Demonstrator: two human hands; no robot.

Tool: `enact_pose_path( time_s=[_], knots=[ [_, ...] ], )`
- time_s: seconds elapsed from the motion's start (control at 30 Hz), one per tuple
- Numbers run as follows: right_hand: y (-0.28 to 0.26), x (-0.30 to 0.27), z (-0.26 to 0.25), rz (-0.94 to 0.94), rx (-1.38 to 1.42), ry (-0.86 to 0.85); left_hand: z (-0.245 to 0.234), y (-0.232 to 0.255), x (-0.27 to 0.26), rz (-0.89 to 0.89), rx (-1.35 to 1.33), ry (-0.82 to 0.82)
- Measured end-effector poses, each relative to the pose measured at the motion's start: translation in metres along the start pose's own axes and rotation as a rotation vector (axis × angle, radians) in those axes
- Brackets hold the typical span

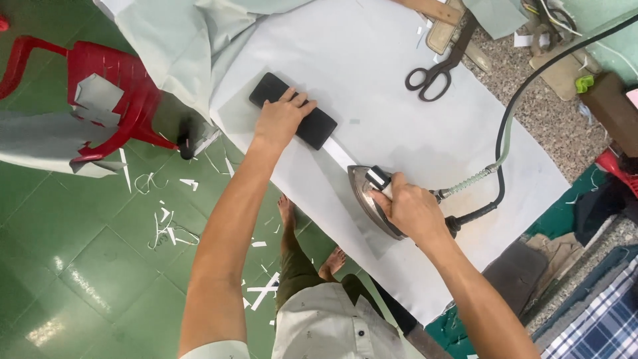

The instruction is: The person irons a white fabric strip on a worktable using a steam iron and a black pressing block. They then use scissors to trim the edges of the strip and continue ironing the fabric.

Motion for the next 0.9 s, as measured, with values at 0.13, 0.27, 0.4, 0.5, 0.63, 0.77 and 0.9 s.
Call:
enact_pose_path(
  time_s=[0.13,0.27,0.4,0.5,0.63,0.77,0.9],
  knots=[
    [0.008,-0.003,0.007,-0.007,-0.024,0.035,-0.007,0.004,-0.005,0.000,0.014,0.013],
    [0.011,-0.003,0.012,-0.035,-0.060,0.071,-0.011,-0.001,-0.009,0.021,-0.007,0.026],
    [0.008,-0.004,0.005,-0.037,-0.082,0.091,-0.011,-0.043,0.007,0.023,-0.023,0.016],
    [0.008,-0.005,0.007,-0.003,-0.077,0.056,-0.017,-0.086,0.014,0.054,0.025,-0.007],
    [0.006,-0.002,0.022,0.094,-0.046,0.064,-0.045,-0.121,0.018,0.148,0.064,-0.068],
    [0.010,-0.004,0.040,0.123,-0.210,0.298,-0.063,-0.123,0.016,0.194,0.065,-0.168],
    [0.003,-0.008,0.036,0.154,-0.219,0.371,-0.074,-0.124,0.025,0.206,0.038,-0.281]
  ],
)
Point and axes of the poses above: each hand's wrist, its own x-axis towards the middle knuckle, its own z-axis out of the palm, y = z × x, the point moved 1 cm from there along x, towards the middle knuckle, and after that the axes turned 10 degrees about z, right-handed, at the moved point
